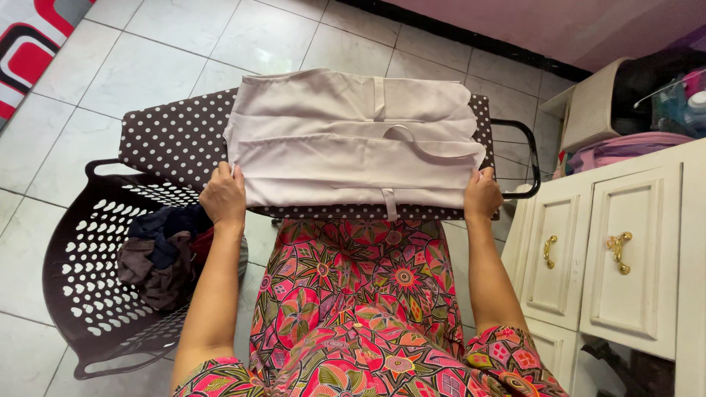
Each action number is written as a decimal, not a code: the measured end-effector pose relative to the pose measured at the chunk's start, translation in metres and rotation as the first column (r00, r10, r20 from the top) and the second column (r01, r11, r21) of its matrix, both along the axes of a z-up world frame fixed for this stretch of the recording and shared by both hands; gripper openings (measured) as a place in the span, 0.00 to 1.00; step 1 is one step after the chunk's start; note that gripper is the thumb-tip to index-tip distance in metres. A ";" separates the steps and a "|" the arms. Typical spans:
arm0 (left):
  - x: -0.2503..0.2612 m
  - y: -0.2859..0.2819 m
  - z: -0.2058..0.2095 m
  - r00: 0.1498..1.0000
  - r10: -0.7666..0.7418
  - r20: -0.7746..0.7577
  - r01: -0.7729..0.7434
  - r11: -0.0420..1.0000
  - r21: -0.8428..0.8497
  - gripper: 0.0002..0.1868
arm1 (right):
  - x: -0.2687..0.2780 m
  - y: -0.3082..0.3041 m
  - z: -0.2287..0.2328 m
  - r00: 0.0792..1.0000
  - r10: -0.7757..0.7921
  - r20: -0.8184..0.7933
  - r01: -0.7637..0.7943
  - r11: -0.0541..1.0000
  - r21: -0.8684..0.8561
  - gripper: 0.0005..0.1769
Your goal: The person folds several garments one by one on a polka-dotted ironing board and places them on a nearby white cabinet. Items include a patterned shirt, a light-colored shirt, and a maroon garment. The person smooths and aligns each piece before folding and stacking them.
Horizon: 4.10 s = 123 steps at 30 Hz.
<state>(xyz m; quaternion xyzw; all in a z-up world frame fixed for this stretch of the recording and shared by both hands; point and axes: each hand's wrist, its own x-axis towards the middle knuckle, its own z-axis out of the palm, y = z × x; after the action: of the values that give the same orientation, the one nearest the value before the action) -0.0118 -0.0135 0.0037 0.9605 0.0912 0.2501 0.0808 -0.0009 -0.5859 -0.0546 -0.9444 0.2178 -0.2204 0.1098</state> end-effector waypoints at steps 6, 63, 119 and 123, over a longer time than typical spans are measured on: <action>0.000 0.001 0.004 0.990 0.056 -0.126 -0.064 0.996 -0.057 0.17 | -0.001 -0.005 -0.003 0.993 -0.001 0.118 -0.005 0.999 0.050 0.13; 0.037 -0.228 -0.024 0.646 -0.764 0.017 0.735 0.616 -0.283 0.37 | 0.089 0.107 0.192 0.760 0.516 0.395 -0.373 -0.152 0.915 0.29; 0.164 -0.013 -0.018 0.963 0.029 -0.267 -0.078 0.981 -0.176 0.35 | 0.243 0.004 0.023 0.980 -0.100 -0.171 0.129 0.977 0.171 0.39; 0.200 -0.009 -0.008 0.948 0.038 -0.315 -0.147 0.933 -0.329 0.28 | 0.256 -0.005 0.032 0.937 -0.002 -0.349 0.175 0.867 0.466 0.31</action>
<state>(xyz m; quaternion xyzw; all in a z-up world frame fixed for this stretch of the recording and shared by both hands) 0.1877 -0.0224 -0.0047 0.9525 0.1908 0.0832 0.2223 0.2552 -0.5905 -0.0221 -0.8978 0.3257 0.0021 0.2963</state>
